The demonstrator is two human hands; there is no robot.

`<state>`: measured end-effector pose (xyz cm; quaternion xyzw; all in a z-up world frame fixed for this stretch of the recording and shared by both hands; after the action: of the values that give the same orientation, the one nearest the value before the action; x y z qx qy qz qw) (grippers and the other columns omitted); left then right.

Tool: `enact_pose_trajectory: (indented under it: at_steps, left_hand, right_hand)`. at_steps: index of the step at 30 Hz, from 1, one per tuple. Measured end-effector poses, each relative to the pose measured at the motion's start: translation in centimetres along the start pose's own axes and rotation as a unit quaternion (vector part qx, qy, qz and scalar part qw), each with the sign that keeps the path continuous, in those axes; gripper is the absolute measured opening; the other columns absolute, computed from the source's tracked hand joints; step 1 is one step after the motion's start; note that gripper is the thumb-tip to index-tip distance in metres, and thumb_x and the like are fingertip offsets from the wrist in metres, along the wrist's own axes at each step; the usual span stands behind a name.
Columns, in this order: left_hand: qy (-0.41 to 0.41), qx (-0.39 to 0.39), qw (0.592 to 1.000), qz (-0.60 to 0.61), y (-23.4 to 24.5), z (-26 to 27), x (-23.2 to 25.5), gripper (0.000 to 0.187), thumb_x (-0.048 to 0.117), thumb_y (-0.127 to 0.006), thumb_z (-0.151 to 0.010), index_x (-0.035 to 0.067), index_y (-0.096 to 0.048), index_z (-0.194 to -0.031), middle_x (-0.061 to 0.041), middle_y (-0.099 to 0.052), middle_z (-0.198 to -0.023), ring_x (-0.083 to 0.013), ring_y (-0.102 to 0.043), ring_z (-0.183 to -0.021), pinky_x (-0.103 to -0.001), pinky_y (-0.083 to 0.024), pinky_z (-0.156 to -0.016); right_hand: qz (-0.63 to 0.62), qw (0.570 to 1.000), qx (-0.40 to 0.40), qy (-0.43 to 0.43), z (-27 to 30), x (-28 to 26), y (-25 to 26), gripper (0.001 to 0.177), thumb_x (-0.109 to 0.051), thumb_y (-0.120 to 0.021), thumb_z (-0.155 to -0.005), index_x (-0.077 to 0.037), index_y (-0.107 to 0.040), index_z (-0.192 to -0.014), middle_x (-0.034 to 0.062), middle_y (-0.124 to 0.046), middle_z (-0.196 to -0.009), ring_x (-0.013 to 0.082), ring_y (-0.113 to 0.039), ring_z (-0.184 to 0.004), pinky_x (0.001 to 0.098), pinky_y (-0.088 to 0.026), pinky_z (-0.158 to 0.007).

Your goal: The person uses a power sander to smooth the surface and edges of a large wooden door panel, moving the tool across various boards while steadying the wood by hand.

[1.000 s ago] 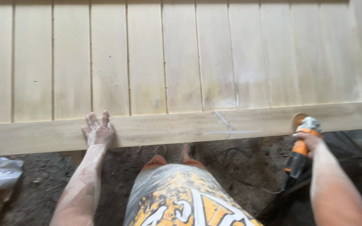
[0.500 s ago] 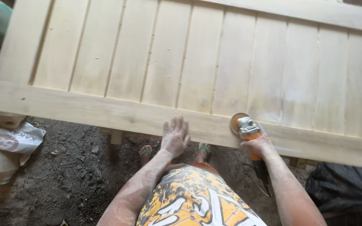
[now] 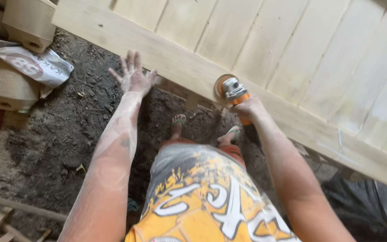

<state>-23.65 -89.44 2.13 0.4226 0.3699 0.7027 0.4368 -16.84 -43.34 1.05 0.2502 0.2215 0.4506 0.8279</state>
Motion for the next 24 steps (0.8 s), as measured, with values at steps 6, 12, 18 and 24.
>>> enact_pose_trajectory:
  at_steps: [6, 12, 18, 24]
  left_hand:
    - [0.131, -0.109, 0.985, 0.018, -0.6, 2.2, -9.3, 0.074, 0.055, -0.049, -0.103, 0.022, -0.02, -0.163, -0.013, -0.006, -0.174, -0.0307, -0.001, -0.164, -0.07, 0.01, -0.122]
    - [0.252, -0.211, 0.942, 0.061, -12.9, 18.3, -19.0, 0.059, 0.037, -0.053, -0.097, 0.017, -0.041, -0.151, -0.02, -0.028, -0.159, -0.0417, -0.041, -0.141, -0.059, -0.02, -0.121]
    - [0.23, -0.323, 0.917, -0.036, -14.3, 27.7, -18.5, 0.037, 0.032, -0.051, -0.097, 0.015, -0.058, -0.129, -0.019, -0.048, -0.141, -0.0393, -0.053, -0.13, -0.053, -0.036, -0.111]
    - [0.103, -0.26, 0.957, -0.082, -13.7, 25.6, -16.1, 0.03, 0.026, -0.05, -0.096, 0.014, -0.075, -0.106, -0.017, -0.069, -0.122, -0.0368, -0.065, -0.118, -0.048, -0.052, -0.102]
  right_hand:
    - [-0.046, 0.999, -0.004, -0.02, 3.9, -0.4, -1.2, 0.057, -0.039, -0.089, -0.068, -0.005, -0.071, -0.11, 0.0149, -0.079, -0.099, 0.0242, -0.077, -0.091, 0.0378, -0.061, -0.081]
    - [-0.082, 0.99, 0.032, -0.112, 3.0, 18.1, 0.1, 0.058, -0.036, -0.09, -0.065, -0.007, -0.073, -0.112, 0.0129, -0.077, -0.1, 0.0243, -0.073, -0.089, 0.0404, -0.058, -0.08]
    - [-0.211, 0.95, 0.036, -0.226, 4.8, 37.6, 2.5, 0.069, -0.033, -0.091, -0.069, -0.005, -0.067, -0.128, 0.0163, -0.073, -0.112, 0.0303, -0.071, -0.096, 0.0473, -0.057, -0.087]
    - [-0.519, 0.826, 0.073, -0.209, 5.6, 39.6, 4.7, 0.057, -0.023, -0.077, -0.082, -0.016, -0.056, -0.134, 0.0114, -0.063, -0.107, 0.0277, -0.066, -0.086, 0.0504, -0.057, -0.075]
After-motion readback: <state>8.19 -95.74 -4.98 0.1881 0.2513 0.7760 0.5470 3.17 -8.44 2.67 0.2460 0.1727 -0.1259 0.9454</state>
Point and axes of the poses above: each hand's wrist, its own z-axis away from the middle knuckle, its own y-axis out of the back of the hand, x = y × z, the point moved 10 cm from there along -z, towards the middle knuckle
